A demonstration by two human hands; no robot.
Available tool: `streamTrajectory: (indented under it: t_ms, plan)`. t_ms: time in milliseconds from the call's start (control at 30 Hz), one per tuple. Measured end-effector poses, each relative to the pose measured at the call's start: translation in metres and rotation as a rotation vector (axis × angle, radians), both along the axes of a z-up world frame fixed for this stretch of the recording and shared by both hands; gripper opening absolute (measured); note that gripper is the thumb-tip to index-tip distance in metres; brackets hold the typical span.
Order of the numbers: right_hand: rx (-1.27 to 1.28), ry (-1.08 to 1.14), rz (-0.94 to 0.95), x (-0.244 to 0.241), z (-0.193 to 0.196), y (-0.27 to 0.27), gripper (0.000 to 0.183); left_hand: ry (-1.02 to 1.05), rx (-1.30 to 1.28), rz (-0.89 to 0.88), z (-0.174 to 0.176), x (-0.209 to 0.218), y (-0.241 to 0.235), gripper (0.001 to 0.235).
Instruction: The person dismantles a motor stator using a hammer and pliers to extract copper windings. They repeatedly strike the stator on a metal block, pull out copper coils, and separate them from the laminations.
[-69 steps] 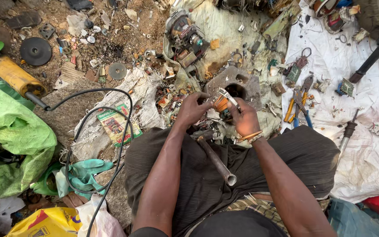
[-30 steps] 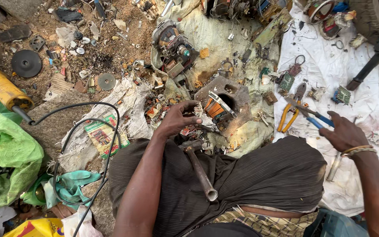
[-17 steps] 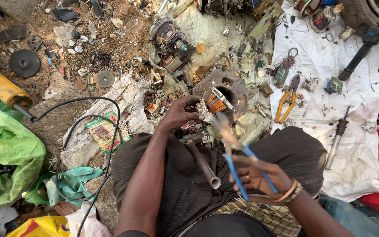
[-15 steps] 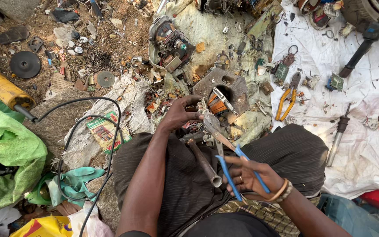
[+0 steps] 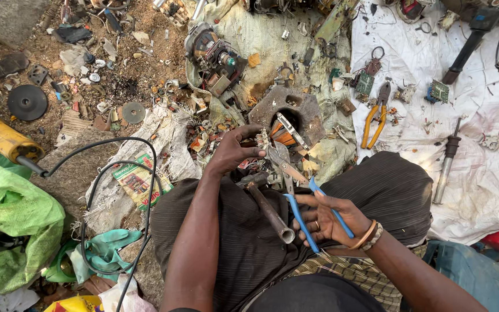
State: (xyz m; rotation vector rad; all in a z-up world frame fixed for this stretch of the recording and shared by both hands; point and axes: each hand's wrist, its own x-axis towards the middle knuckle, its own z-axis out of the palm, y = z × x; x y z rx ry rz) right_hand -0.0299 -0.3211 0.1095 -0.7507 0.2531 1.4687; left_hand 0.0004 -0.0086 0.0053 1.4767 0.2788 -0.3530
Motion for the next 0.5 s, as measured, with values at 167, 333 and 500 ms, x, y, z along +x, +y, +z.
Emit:
streamTrajectory:
  t_ms: [167, 333, 500]
  plan:
    - [0.015, 0.012, 0.02, 0.004, 0.004, 0.008, 0.09, -0.007, 0.012, -0.004, -0.002, 0.0, 0.003, 0.08]
    - [-0.009, 0.051, 0.056, 0.018, 0.009, 0.01, 0.089, 0.002, -0.035, -0.009, -0.004, 0.0, 0.001, 0.08]
    - [-0.08, -0.005, 0.028, 0.02, 0.005, 0.013, 0.088, 0.015, -0.028, -0.002, -0.002, 0.0, 0.004, 0.078]
